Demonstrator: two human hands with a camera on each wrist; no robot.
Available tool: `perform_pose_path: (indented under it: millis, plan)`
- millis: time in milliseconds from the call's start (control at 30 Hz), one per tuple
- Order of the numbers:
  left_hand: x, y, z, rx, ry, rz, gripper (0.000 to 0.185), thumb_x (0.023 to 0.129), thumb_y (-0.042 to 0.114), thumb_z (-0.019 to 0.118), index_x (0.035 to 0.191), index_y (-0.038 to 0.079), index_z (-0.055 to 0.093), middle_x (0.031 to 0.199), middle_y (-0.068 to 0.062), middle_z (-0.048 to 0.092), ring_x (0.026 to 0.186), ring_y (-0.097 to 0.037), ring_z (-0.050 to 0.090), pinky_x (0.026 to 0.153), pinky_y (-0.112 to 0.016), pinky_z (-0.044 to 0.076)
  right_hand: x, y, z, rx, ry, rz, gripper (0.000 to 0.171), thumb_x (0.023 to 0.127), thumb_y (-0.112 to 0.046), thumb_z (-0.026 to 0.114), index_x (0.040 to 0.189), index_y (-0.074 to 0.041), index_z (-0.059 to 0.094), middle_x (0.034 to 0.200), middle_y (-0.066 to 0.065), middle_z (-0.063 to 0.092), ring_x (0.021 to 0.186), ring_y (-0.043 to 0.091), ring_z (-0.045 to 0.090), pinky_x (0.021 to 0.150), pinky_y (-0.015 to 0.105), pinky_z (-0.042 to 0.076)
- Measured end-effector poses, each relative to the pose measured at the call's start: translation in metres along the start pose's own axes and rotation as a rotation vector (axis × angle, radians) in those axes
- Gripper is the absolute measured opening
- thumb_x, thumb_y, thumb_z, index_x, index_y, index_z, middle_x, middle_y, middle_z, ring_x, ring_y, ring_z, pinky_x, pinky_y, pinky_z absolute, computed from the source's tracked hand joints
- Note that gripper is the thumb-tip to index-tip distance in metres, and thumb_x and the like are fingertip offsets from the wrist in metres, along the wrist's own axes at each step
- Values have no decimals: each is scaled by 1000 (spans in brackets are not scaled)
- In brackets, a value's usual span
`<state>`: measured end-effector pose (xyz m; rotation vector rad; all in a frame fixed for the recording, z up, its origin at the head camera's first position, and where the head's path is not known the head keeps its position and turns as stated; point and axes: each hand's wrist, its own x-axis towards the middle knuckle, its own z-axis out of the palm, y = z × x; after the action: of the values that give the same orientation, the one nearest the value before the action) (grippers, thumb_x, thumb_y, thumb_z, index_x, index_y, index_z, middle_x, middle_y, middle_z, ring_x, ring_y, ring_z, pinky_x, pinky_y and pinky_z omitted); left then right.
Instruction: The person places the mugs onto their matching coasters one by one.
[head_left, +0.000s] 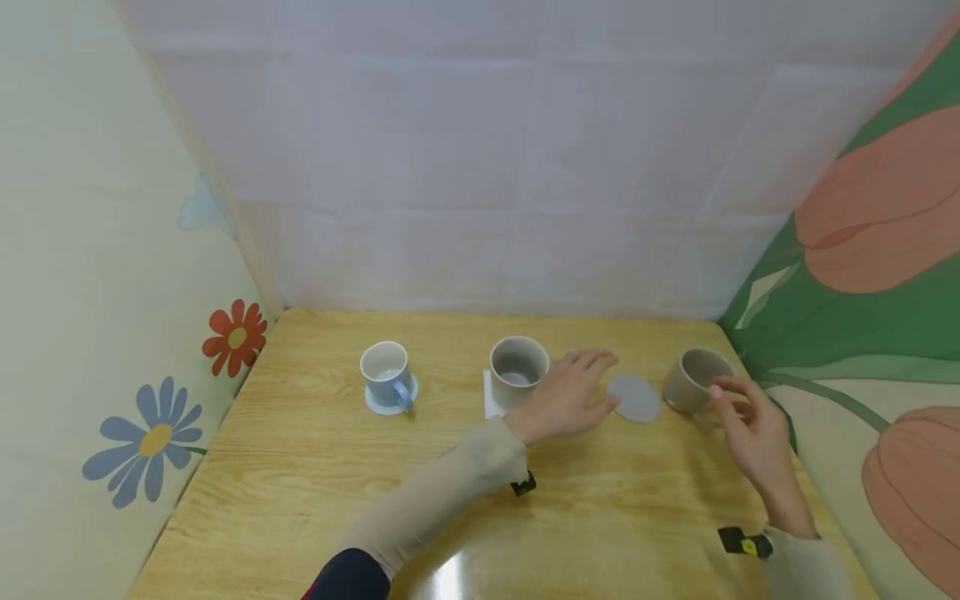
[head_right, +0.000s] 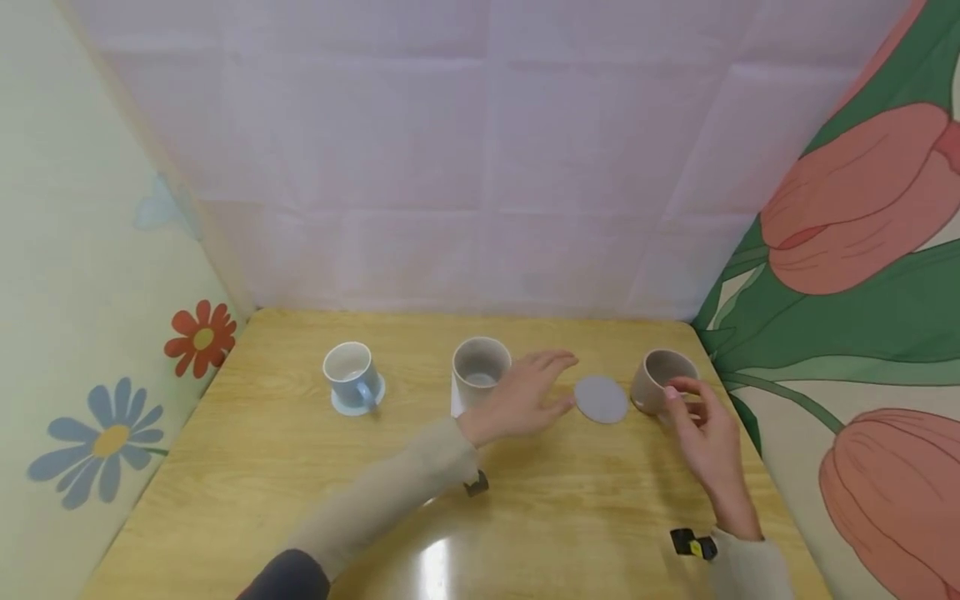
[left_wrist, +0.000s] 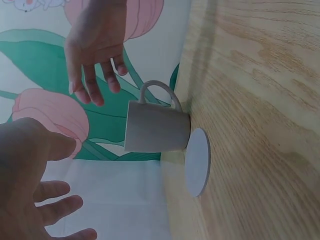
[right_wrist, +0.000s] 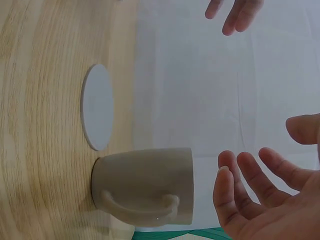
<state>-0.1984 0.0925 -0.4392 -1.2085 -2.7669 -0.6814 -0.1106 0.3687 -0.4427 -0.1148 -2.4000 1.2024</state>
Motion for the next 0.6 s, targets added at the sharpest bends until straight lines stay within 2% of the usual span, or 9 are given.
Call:
perform_pose_path:
  millis: [300,600]
  plan:
    - [8,10,21,-10,-10,-71,62,109,48,56,162,18,43,168,2,45,154,-20,44,126,-42,40,0,10,-5,-41,-16,63,33,108,-18,63,132,5,62,86,-40,63,75,-18,61,57,13,48]
    - [17,12,43,56,-9,-80,62,110,51,52,161,18,45,166,2,47,152,-19,46,125,-40,40,-2,25,-9,-87,33,97,37,108,-25,64,132,3,65,89,-39,59,73,-16,61,56,13,47]
